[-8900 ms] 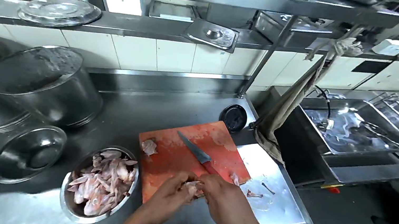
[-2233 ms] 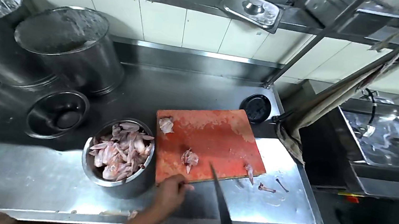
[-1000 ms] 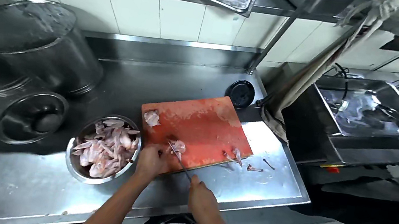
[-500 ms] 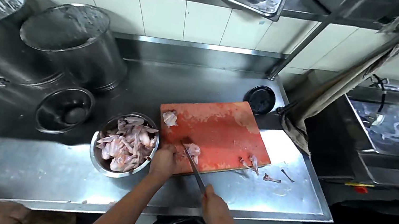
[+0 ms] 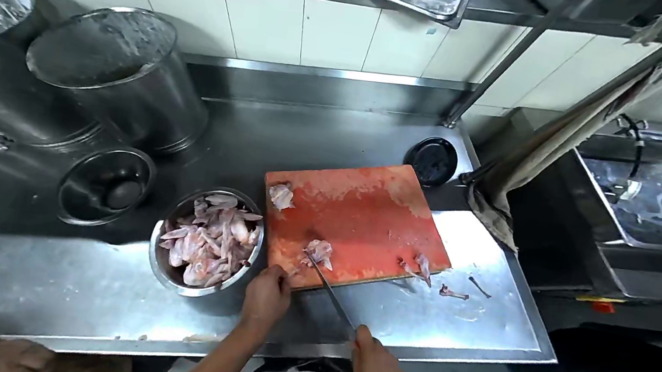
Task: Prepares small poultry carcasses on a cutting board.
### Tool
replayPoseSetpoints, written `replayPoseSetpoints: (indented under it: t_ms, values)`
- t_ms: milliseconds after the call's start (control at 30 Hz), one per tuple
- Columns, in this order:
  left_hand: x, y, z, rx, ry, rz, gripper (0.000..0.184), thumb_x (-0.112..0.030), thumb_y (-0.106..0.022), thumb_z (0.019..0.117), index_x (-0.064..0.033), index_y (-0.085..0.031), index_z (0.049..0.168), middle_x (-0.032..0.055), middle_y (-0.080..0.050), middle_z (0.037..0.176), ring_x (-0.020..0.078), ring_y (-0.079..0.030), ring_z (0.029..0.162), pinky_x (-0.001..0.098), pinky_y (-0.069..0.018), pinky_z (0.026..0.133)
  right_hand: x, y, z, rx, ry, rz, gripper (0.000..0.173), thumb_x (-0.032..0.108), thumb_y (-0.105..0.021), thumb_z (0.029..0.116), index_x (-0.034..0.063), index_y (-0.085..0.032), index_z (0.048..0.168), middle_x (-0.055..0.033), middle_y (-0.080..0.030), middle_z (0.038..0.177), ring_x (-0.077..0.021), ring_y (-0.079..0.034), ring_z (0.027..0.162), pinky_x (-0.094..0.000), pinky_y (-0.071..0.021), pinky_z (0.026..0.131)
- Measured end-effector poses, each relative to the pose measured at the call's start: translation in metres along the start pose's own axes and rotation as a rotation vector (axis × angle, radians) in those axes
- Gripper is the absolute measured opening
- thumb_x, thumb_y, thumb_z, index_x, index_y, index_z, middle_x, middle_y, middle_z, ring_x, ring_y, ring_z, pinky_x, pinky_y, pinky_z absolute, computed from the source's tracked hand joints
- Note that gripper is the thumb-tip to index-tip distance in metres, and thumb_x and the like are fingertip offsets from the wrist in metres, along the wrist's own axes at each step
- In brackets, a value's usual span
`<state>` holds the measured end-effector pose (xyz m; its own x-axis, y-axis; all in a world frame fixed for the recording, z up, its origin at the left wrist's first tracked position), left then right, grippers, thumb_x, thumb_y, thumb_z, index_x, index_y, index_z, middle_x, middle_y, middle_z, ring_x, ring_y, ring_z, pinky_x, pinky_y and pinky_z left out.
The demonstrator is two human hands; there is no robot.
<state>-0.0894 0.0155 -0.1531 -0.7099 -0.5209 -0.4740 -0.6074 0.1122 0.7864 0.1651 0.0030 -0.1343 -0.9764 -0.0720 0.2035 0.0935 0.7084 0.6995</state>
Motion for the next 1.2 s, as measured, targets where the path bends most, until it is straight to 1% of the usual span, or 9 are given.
replayPoseSetpoints:
  t_ms: [133, 367, 567, 700, 833, 900, 967, 1067, 1200]
  values:
    - [0.001, 0.000, 0.001, -0.009, 0.004, -0.002, 0.028, -0.026, -0.055, 0.0989, -0.0076, -0.072, 0.112, 0.0085, -0.074, 0.108, 0.0220, -0.072, 0.102, 0.0430, -0.0569, 0.094, 0.009, 0.006, -0.007, -0.026, 0.063, 0.013, 0.035, 0.033, -0.041, 0.1080, 0.0105, -0.055, 0.131, -0.0179, -0.070, 0.110, -0.0358, -0.072, 0.097, -0.0530, -0.0582, 0.081]
    - [0.000, -0.001, 0.001, 0.068, 0.096, -0.079, 0.030, -0.031, -0.058, 0.0967, -0.0075, -0.072, 0.110, 0.0094, -0.075, 0.102, 0.0246, -0.072, 0.098, 0.0483, -0.0572, 0.091, 0.012, -0.013, 0.009, 0.029, 0.127, -0.031, 0.040, 0.036, -0.040, 0.1086, 0.0132, -0.052, 0.139, -0.0202, -0.067, 0.121, -0.0400, -0.071, 0.101, -0.0568, -0.0575, 0.083]
    - [0.015, -0.015, 0.012, 0.167, 0.286, -0.454, 0.021, -0.025, -0.065, 0.0941, -0.0054, -0.070, 0.097, 0.0075, -0.074, 0.084, 0.0190, -0.074, 0.071, 0.0408, -0.0647, 0.070, 0.007, -0.016, 0.004, -0.099, 0.122, -0.115, 0.041, 0.029, -0.042, 0.1068, 0.0224, -0.051, 0.146, -0.0186, -0.065, 0.123, -0.0381, -0.072, 0.087, -0.0546, -0.0598, 0.072]
    - [0.010, -0.009, 0.015, 0.189, 0.301, -0.510, 0.018, -0.023, -0.067, 0.0929, -0.0053, -0.068, 0.096, 0.0071, -0.073, 0.081, 0.0184, -0.074, 0.067, 0.0389, -0.0647, 0.067, 0.008, -0.010, 0.013, -0.189, 0.060, -0.172, 0.045, 0.017, -0.045, 0.1036, 0.0279, -0.051, 0.147, -0.0196, -0.063, 0.126, -0.0393, -0.072, 0.092, -0.0533, -0.0602, 0.072]
    - [0.005, -0.003, 0.017, 0.184, 0.243, -0.340, 0.023, -0.032, -0.066, 0.0925, -0.0093, -0.070, 0.095, 0.0056, -0.073, 0.083, 0.0184, -0.073, 0.069, 0.0415, -0.0635, 0.069, 0.023, 0.000, 0.019, -0.164, 0.050, -0.172, 0.048, 0.013, -0.045, 0.1030, 0.0293, -0.049, 0.148, -0.0194, -0.062, 0.128, -0.0392, -0.071, 0.095, -0.0533, -0.0599, 0.073]
    - [0.003, 0.000, 0.018, 0.173, 0.217, -0.273, 0.025, -0.034, -0.065, 0.0924, -0.0099, -0.071, 0.095, 0.0060, -0.073, 0.086, 0.0196, -0.073, 0.073, 0.0437, -0.0627, 0.073, 0.028, 0.002, 0.023, -0.145, 0.082, -0.141, 0.037, 0.026, -0.040, 0.1077, 0.0250, -0.052, 0.142, -0.0171, -0.066, 0.119, -0.0378, -0.072, 0.092, -0.0542, -0.0598, 0.072]
    - [0.002, 0.006, 0.019, 0.165, 0.187, -0.203, 0.028, -0.036, -0.064, 0.0928, -0.0097, -0.073, 0.100, 0.0081, -0.073, 0.093, 0.0230, -0.073, 0.085, 0.0483, -0.0599, 0.082, 0.029, 0.003, 0.023, -0.091, 0.080, -0.099, 0.037, 0.035, -0.036, 0.1096, 0.0209, -0.053, 0.140, -0.0165, -0.069, 0.113, -0.0377, -0.072, 0.095, -0.0557, -0.0591, 0.077]
    - [0.000, 0.013, 0.019, 0.166, 0.142, -0.081, 0.030, -0.035, -0.062, 0.0940, -0.0105, -0.073, 0.106, 0.0101, -0.074, 0.104, 0.0267, -0.070, 0.102, 0.0517, -0.0546, 0.093, 0.013, -0.002, 0.016, -0.029, 0.053, -0.069, 0.040, 0.037, -0.037, 0.1088, 0.0165, -0.052, 0.139, -0.0170, -0.071, 0.109, -0.0376, -0.072, 0.100, -0.0562, -0.0577, 0.082]
    - [-0.001, 0.010, 0.019, 0.173, 0.069, -0.023, 0.029, -0.032, -0.058, 0.0976, -0.0098, -0.073, 0.109, 0.0098, -0.074, 0.106, 0.0252, -0.071, 0.104, 0.0487, -0.0551, 0.095, -0.002, -0.013, 0.011, 0.015, 0.022, -0.049, 0.038, 0.037, -0.038, 0.1083, 0.0137, -0.053, 0.135, -0.0170, -0.072, 0.104, -0.0376, -0.072, 0.098, -0.0557, -0.0579, 0.080]
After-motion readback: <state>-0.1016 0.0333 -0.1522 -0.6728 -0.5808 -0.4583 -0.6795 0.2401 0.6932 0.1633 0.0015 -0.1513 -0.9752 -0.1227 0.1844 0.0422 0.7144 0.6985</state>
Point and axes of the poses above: each hand's wrist, its own z-axis towards the middle knuckle, its own y-axis out of the back of the hand, x = y × z, the point moved 6 cm from there along z, towards the middle knuckle
